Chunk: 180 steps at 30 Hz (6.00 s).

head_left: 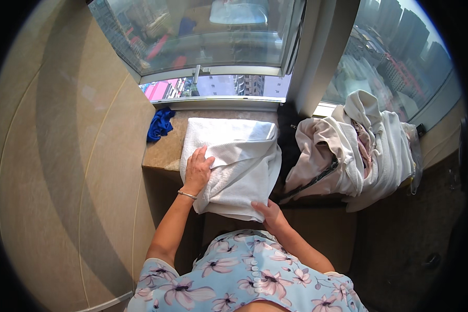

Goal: The person folds a white towel on a tiled windowsill, smoothing and aligning it into a compact rectangle. The person then places the folded towel into a nearby white shelf and picks up another white towel to begin folding it.

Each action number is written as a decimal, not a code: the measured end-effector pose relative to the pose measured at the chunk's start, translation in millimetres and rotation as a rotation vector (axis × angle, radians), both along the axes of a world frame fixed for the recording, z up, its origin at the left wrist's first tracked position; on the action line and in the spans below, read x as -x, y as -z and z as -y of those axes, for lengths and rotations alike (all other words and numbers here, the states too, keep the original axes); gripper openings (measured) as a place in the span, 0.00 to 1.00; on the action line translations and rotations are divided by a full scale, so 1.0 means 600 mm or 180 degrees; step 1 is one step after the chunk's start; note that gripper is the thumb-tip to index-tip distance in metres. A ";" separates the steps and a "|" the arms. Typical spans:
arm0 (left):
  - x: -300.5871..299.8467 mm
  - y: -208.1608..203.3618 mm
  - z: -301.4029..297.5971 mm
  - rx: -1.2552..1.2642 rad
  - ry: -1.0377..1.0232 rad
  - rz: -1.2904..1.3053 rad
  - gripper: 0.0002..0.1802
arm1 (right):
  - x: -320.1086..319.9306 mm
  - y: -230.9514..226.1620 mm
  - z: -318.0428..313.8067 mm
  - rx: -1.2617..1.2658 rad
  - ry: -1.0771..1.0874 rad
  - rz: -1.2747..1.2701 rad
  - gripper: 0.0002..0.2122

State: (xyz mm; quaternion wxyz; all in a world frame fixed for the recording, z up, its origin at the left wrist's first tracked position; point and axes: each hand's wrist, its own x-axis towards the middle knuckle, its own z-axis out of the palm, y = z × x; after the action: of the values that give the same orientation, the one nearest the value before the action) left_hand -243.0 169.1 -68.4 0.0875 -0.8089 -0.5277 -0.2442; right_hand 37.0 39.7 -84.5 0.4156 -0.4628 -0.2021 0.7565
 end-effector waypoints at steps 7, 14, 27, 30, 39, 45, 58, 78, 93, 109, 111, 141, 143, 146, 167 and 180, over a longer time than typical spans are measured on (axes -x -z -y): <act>-0.096 -0.126 0.071 0.0684 0.0623 0.1519 0.07 | 0.002 -0.013 0.002 0.0117 0.0040 -0.0621 0.24; -0.178 -0.109 0.177 0.1022 0.1294 0.1750 0.07 | -0.013 -0.027 0.006 0.0022 -0.0113 -0.0860 0.24; -0.181 -0.118 0.195 0.0866 0.1453 0.1749 0.12 | -0.015 -0.009 -0.003 -0.0113 0.0094 -0.1296 0.15; -0.185 -0.129 0.196 0.0691 0.1410 0.1597 0.11 | -0.011 -0.016 0.004 -0.0067 0.0369 -0.1232 0.14; -0.186 -0.122 0.196 0.1094 0.1691 0.1881 0.09 | -0.015 -0.031 0.012 0.0241 0.0440 -0.0912 0.15; -0.110 -0.079 0.040 0.1541 0.0120 0.2348 0.10 | 0.005 -0.055 0.001 0.0005 0.0362 -0.0652 0.23; -0.015 -0.008 -0.004 0.2465 -0.0221 0.2194 0.16 | 0.006 -0.021 -0.007 0.0082 0.0307 -0.0442 0.23; -0.108 -0.062 0.078 0.2625 0.0328 0.1301 0.25 | 0.011 -0.020 -0.023 0.0050 0.0120 -0.0698 0.26; -0.172 -0.191 0.151 0.1458 0.1405 0.1879 0.11 | 0.003 -0.014 -0.025 -0.0175 0.0134 -0.0935 0.19; -0.112 -0.157 0.141 0.0325 0.0054 0.2913 0.11 | -0.015 -0.031 -0.010 0.0123 0.0283 -0.0863 0.22; -0.072 -0.136 0.110 0.0223 -0.0316 0.3026 0.12 | -0.014 -0.024 -0.008 0.0112 0.0291 -0.0907 0.21; -0.011 -0.013 0.220 0.0720 -0.0652 0.2020 0.29 | -0.019 -0.038 -0.021 0.0350 0.0945 -0.0988 0.25; -0.012 0.036 0.251 0.0873 -0.0805 0.1739 0.34 | -0.020 -0.029 -0.022 0.0335 0.0893 -0.1004 0.25; -0.014 0.095 0.272 0.0922 -0.1068 0.1437 0.38 | -0.015 -0.024 -0.018 0.0367 0.0834 -0.1039 0.25; 0.050 0.166 0.219 0.0266 -0.2174 0.2361 0.22 | -0.058 0.044 -0.023 0.0319 0.1044 -0.1072 0.26; 0.115 0.222 0.290 0.2682 -0.1345 0.2099 0.30 | -0.068 0.049 -0.022 0.0253 0.0943 -0.0873 0.24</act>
State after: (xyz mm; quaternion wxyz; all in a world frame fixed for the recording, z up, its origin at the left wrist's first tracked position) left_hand -311.7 -4.7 -201.6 -0.3645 -0.5320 -0.7290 -0.2294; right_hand 77.7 53.1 -113.7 0.5273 -0.3962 -0.0433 0.7504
